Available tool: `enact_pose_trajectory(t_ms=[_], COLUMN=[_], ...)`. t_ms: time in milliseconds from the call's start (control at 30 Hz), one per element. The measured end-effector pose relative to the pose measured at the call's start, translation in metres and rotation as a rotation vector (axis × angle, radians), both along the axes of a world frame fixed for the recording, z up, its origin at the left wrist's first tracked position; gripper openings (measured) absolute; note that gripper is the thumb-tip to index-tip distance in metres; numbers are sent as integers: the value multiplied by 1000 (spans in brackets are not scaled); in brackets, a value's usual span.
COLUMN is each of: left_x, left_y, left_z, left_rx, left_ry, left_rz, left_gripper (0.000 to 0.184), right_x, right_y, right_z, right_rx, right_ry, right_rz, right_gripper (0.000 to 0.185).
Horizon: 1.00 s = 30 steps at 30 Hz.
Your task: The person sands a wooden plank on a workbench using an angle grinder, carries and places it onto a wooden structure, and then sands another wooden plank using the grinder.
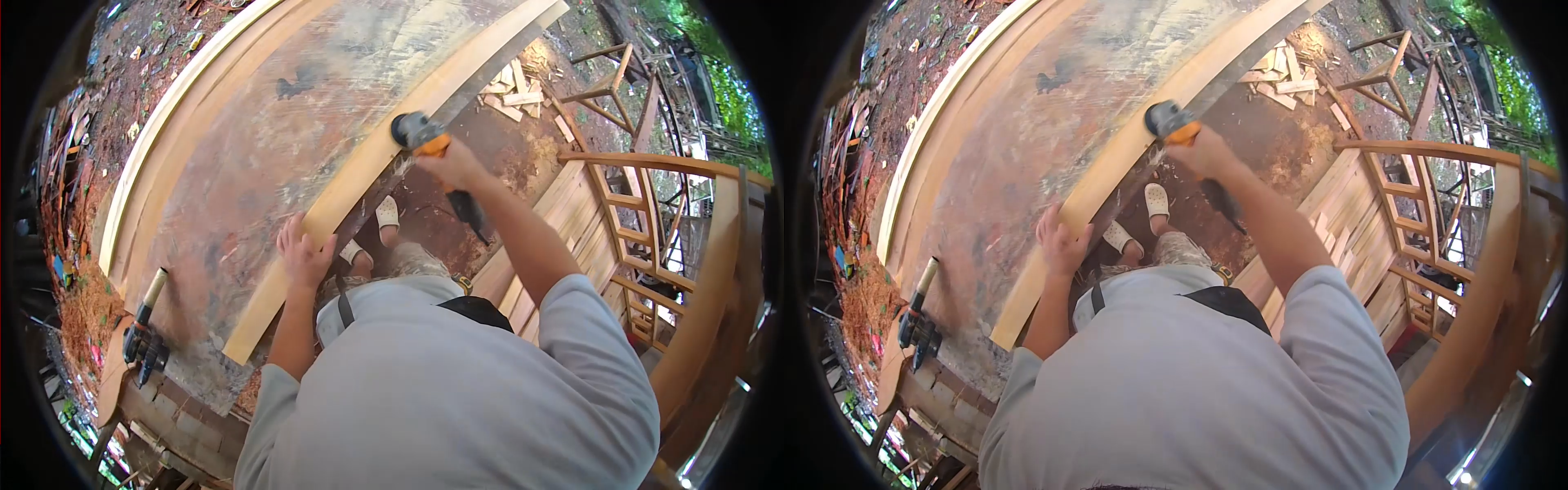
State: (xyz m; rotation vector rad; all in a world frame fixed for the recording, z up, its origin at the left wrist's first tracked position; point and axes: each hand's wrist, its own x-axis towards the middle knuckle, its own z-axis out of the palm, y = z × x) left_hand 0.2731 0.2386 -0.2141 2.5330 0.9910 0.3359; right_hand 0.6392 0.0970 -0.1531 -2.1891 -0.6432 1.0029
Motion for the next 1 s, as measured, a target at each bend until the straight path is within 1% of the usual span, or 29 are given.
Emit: enact_pose_trajectory(t_ms=[33,100,200,233,267,300,367,400,433,533,567,600,633,667,733,767,800,867,933,1000], left_x=[-12,-44,-81,-88,-95,-104,-117,-124,-146,-229,-253,-262,-261,-259,-239,-213,-183,-107,-38,21], left_y=[-2,-1,2,2,0,-2,0,5,4,7,9,11,13,14,16,13,10,12,16,21], left_z=[-5,0,13,13,14,15,16,16,20,31,35,37,38,39,32,18,8,8,0,1], left_rx=[-25,-57,-147,-76,-8,-16,-45,-56,-50,-54,-93,-133,-136,-144,-155,-96,-38,-57,-19,-79], left_ry=[-151,-161,-176,-168,-158,-164,-123,-100,-104,-7,9,23,32,80,135,166,196,322,233,230], left_rz=[22,40,86,45,6,16,-9,-26,-22,16,27,40,37,61,77,154,232,290,342,353], left_gripper=[42,41,38,36,34,34,34,35,39,41,40,39,39,34,32,34,40,50,55,53], right_x=[-26,-79,-142,-156,-168,-182,-204,-212,-216,-208,-200,-186,-171,-154,-112,-92,-74,-39,-5,33], right_y=[4,15,23,29,32,35,41,44,48,42,43,41,40,38,36,37,40,45,50,49], right_z=[9,31,34,39,45,49,49,49,50,32,48,51,51,50,46,45,49,42,29,24], right_rx=[-10,-156,-167,-173,-193,-213,-233,-245,-246,-196,-228,-228,-228,-231,-241,-245,-271,-308,-311,-310], right_ry=[-9,-6,-46,-58,-47,-32,-41,-41,-41,-67,-49,-42,-67,-94,-11,-5,-27,-42,-27,-29], right_rz=[9,68,153,161,250,340,382,414,433,435,383,384,347,310,227,221,188,158,85,101], right_gripper=[50,61,56,56,59,63,62,62,63,63,59,59,55,52,48,48,49,49,49,48])
